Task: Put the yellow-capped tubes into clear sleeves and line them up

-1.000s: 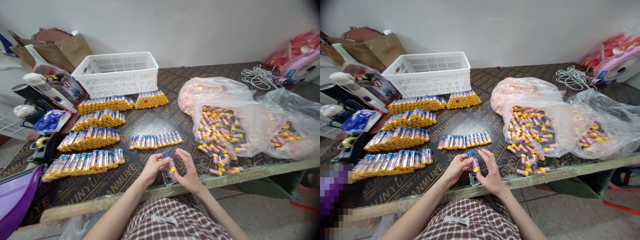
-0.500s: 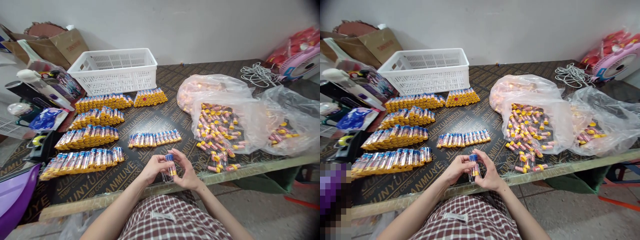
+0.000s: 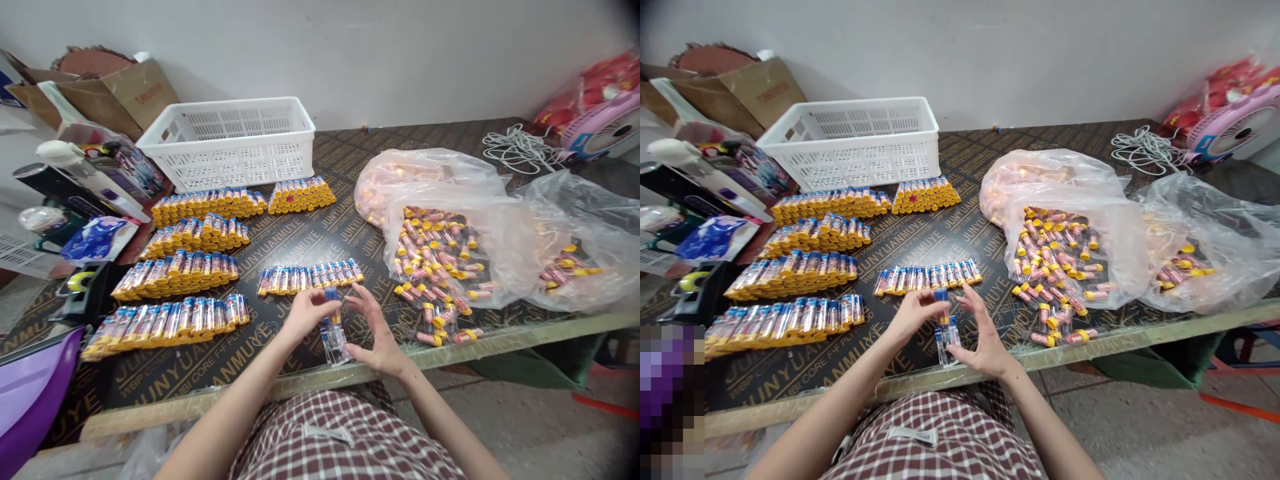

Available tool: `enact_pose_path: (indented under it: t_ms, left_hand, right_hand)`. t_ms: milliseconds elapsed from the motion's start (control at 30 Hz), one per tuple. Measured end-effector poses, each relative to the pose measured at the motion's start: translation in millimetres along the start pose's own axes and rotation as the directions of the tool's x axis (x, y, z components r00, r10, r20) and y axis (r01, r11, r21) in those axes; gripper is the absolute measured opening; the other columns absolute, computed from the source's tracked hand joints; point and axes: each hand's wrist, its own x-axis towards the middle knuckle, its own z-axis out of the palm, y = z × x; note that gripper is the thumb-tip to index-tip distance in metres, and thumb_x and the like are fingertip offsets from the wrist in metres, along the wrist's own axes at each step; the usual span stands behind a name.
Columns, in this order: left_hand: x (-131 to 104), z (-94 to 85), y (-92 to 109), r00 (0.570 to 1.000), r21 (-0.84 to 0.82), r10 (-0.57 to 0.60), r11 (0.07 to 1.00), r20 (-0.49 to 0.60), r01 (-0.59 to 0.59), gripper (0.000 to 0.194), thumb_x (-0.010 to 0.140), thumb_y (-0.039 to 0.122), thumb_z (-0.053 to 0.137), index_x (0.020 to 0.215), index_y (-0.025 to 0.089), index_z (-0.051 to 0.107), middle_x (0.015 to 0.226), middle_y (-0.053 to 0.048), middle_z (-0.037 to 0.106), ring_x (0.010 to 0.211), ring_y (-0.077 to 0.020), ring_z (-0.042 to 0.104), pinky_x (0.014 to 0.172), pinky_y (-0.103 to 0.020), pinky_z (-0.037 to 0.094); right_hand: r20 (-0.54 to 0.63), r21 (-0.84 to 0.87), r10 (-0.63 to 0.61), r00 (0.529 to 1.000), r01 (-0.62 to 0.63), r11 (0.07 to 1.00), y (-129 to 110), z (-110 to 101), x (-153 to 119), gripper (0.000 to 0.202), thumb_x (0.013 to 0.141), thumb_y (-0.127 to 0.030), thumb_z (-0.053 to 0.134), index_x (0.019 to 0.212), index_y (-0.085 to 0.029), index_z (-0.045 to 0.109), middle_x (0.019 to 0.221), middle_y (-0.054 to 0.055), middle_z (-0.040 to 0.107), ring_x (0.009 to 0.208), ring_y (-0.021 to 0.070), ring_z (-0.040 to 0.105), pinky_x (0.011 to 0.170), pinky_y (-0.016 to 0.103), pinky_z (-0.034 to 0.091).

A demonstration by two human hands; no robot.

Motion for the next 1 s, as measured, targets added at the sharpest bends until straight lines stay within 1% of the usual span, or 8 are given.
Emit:
enact_pose_path:
  t_ms: [67, 167, 367, 500, 567, 700, 833, 1000]
  left_hand:
    - [21, -9.6, 6, 0.982, 0.358, 0.114, 0.932, -0.150, -0.053, 0.021, 0.068, 0.034, 0.066, 0.067, 0.013, 0.065, 0.062, -0.004, 0.064, 0.061, -0.0169, 0.057, 0.062, -0.026, 0.042]
    - [48, -20.0, 13, 0.936, 0.750, 0.240, 0.661, -0.256, 0.035, 0.024, 0.071, 0.030, 0.062, 0.087, 0.014, 0.067, 0.072, -0.007, 0.067, 0.068, -0.0221, 0.060, 0.064, -0.029, 0.040]
    - [63, -20.7, 12, 0.927, 0.951, 0.318, 0.292, -0.198, 0.103, 0.043, 0.079, 0.034, 0.057, 0.117, 0.014, 0.053, 0.091, -0.014, 0.066, 0.090, -0.0305, 0.060, 0.079, -0.037, 0.038]
    - [40, -11.5, 4, 0.878, 0.946, 0.452, 0.323, -0.159, 0.006, 0.032, 0.085, 0.035, 0.051, 0.110, 0.017, 0.057, 0.100, -0.013, 0.062, 0.097, -0.0277, 0.055, 0.083, -0.036, 0.036]
    - [22, -3.9, -5, 0.901, 0.933, 0.424, 0.352, -0.091, -0.071, 0.026, 0.087, 0.037, 0.047, 0.097, 0.018, 0.063, 0.092, -0.011, 0.062, 0.090, -0.0251, 0.056, 0.078, -0.033, 0.037]
    - [-9, 10.2, -34, 0.982, 0.884, 0.178, 0.446, 0.066, -0.140, 0.019, 0.079, 0.037, 0.061, 0.080, 0.018, 0.065, 0.078, -0.008, 0.061, 0.076, -0.0241, 0.057, 0.065, -0.031, 0.035]
    - [-19, 13.8, -58, 0.986, 0.797, 0.169, 0.595, -0.001, -0.101, 0.005, 0.077, 0.023, 0.062, 0.077, 0.019, 0.064, 0.077, -0.004, 0.062, 0.073, -0.0208, 0.057, 0.063, -0.029, 0.035]
    - [-19, 12.1, -61, 0.991, 0.838, 0.134, 0.539, 0.018, -0.089, 0.013, 0.082, 0.023, 0.056, 0.076, 0.019, 0.066, 0.076, -0.003, 0.065, 0.076, -0.0184, 0.058, 0.068, -0.028, 0.038]
  right_hand:
    - [-0.069, -0.032, 0.031, 0.997, -0.033, 0.999, 3, -6, 1, 0.087, 0.074, -0.026, 0.065, 0.144, -0.030, 0.013, 0.149, 0.009, 0.024, 0.125, 0.0257, 0.043, 0.106, 0.048, 0.036]
    - [-0.145, -0.102, 0.062, 0.988, -0.077, 0.992, 6, -12, 1, 0.079, 0.078, -0.027, 0.062, 0.143, -0.030, 0.018, 0.144, 0.009, 0.032, 0.120, 0.0240, 0.047, 0.102, 0.046, 0.039]
    - [-0.226, -0.481, 0.021, 0.974, -0.130, 0.867, 26, -38, 4, 0.043, 0.083, -0.028, 0.056, 0.125, -0.025, 0.049, 0.136, 0.009, 0.042, 0.120, 0.0249, 0.046, 0.101, 0.044, 0.039]
    - [-0.267, -0.806, 0.043, 0.963, -0.247, 0.538, 56, -74, 6, 0.031, 0.083, -0.026, 0.053, 0.113, -0.020, 0.059, 0.106, 0.010, 0.059, 0.100, 0.0266, 0.053, 0.088, 0.043, 0.044]
    - [-0.265, -0.841, 0.074, 0.961, -0.268, 0.470, 69, -90, 6, 0.029, 0.082, -0.026, 0.055, 0.108, -0.016, 0.062, 0.094, 0.013, 0.061, 0.091, 0.0294, 0.052, 0.080, 0.045, 0.044]
    - [-0.200, -0.859, 0.106, 0.974, -0.226, 0.460, 82, -101, 8, 0.020, 0.081, -0.023, 0.055, 0.096, -0.015, 0.065, 0.083, 0.012, 0.060, 0.081, 0.0277, 0.053, 0.072, 0.039, 0.043]
    - [-0.149, -0.855, 0.108, 0.983, -0.183, 0.485, 78, -90, 10, 0.017, 0.086, -0.022, 0.048, 0.090, -0.016, 0.064, 0.085, 0.009, 0.060, 0.082, 0.0236, 0.056, 0.073, 0.034, 0.044]
    - [-0.226, -0.868, 0.134, 0.965, -0.262, 0.422, 65, -76, 12, 0.024, 0.085, -0.033, 0.054, 0.101, -0.016, 0.060, 0.094, 0.010, 0.059, 0.084, 0.0236, 0.058, 0.069, 0.032, 0.045]
